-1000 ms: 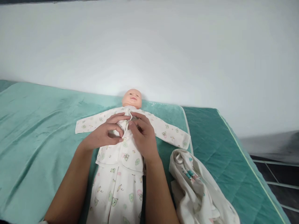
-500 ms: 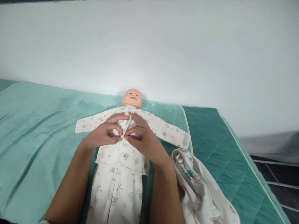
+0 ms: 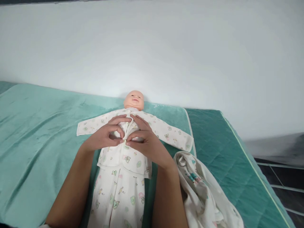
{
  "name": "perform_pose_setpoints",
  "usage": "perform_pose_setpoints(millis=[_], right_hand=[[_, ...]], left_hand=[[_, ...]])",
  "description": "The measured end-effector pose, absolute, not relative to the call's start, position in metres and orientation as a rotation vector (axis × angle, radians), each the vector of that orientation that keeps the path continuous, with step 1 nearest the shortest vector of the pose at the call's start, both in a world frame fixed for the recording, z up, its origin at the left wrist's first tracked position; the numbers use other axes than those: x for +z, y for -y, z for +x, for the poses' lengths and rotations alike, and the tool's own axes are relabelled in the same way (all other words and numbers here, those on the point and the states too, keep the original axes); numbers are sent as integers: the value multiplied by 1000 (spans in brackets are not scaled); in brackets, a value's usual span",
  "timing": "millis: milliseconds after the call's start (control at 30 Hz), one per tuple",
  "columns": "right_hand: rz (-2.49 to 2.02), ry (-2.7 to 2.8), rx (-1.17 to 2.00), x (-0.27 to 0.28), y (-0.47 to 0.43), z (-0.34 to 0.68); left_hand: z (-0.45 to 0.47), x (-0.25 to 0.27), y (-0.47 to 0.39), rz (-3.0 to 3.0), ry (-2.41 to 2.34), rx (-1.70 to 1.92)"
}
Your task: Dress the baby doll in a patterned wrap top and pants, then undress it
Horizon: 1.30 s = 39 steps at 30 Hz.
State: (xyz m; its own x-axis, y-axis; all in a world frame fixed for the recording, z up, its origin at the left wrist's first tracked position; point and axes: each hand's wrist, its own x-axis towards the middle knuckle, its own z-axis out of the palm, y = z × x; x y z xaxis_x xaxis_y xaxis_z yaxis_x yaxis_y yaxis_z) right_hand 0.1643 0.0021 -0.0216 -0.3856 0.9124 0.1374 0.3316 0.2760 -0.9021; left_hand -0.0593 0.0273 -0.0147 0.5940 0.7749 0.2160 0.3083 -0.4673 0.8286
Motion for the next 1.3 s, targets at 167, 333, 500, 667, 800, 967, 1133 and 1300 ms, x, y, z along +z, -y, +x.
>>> perform_pose_setpoints(millis=[167,333,500,667,800,967,1133,1300], right_hand=[[-1114,1877,1066,-23,-4,163],[-1122,1855,1068,-24,-5,162],[-1163,1811,1072,-23,-4,161],[-1153,1811,1076,-22,-4,160],[-1154,1835,1006,-22,-4,154],[-1210,1811,885,-22,-2,144],[-1335,1723,825,-20,1,137],[-1435,1621,674,-21,1,128]], left_hand=[[-61,-14,-27,1953,-853,735],[-64,-14,-29,1932,-820,707],[-63,-14,-28,1947,-825,711],[-60,-14,-26,1972,-853,732],[-59,-16,-27,2004,-834,767],[-59,-20,-29,1980,-810,779],[-58,-17,-28,1947,-835,734],[-55,-9,-26,2066,-911,648]])
